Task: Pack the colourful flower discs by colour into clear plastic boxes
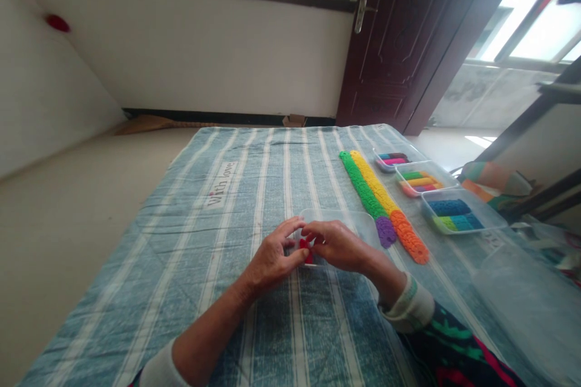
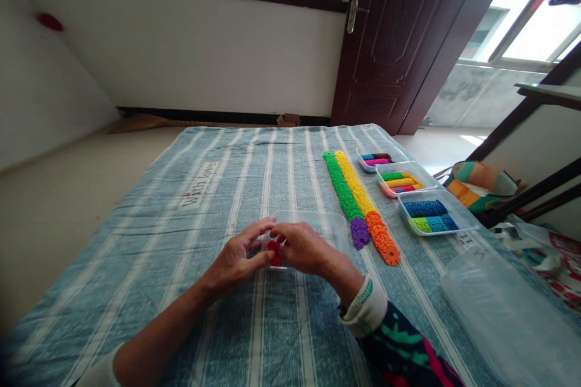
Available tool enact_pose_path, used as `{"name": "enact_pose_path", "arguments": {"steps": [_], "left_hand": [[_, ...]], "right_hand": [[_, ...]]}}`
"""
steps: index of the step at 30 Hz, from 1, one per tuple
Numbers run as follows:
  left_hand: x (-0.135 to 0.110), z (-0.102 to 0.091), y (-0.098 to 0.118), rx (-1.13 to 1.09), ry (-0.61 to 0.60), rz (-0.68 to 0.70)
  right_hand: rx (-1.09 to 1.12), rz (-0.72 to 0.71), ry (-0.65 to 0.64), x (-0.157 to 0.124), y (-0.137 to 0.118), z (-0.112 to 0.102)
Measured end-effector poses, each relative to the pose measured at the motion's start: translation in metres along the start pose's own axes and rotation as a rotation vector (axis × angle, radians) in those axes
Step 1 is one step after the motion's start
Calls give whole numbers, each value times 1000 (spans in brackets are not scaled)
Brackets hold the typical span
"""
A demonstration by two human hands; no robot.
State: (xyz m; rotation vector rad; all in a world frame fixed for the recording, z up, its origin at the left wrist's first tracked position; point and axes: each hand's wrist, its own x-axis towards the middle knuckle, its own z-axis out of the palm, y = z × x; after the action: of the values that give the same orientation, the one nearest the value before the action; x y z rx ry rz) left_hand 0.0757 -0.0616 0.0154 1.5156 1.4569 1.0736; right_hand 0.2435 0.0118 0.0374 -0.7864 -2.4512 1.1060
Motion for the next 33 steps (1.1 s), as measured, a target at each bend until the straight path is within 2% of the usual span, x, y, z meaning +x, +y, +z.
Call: {"name": "enact_pose_path", "arguments": {"steps": [9, 18, 24, 29, 33], "left_hand": [[0, 2, 7, 212, 19, 30], [2, 1, 11, 460, 28, 138], [4, 0, 15, 506, 5, 136], [7, -3, 11, 549, -2, 134], [9, -3, 5, 567, 13, 152]], "right_hand": [[17, 38, 14, -2, 2, 6], [28, 148, 56, -2, 0, 4], [-5, 84, 50, -3, 4, 2], [-103, -14, 123, -10, -3, -20], [-254, 33, 335, -30, 3, -54]]}}
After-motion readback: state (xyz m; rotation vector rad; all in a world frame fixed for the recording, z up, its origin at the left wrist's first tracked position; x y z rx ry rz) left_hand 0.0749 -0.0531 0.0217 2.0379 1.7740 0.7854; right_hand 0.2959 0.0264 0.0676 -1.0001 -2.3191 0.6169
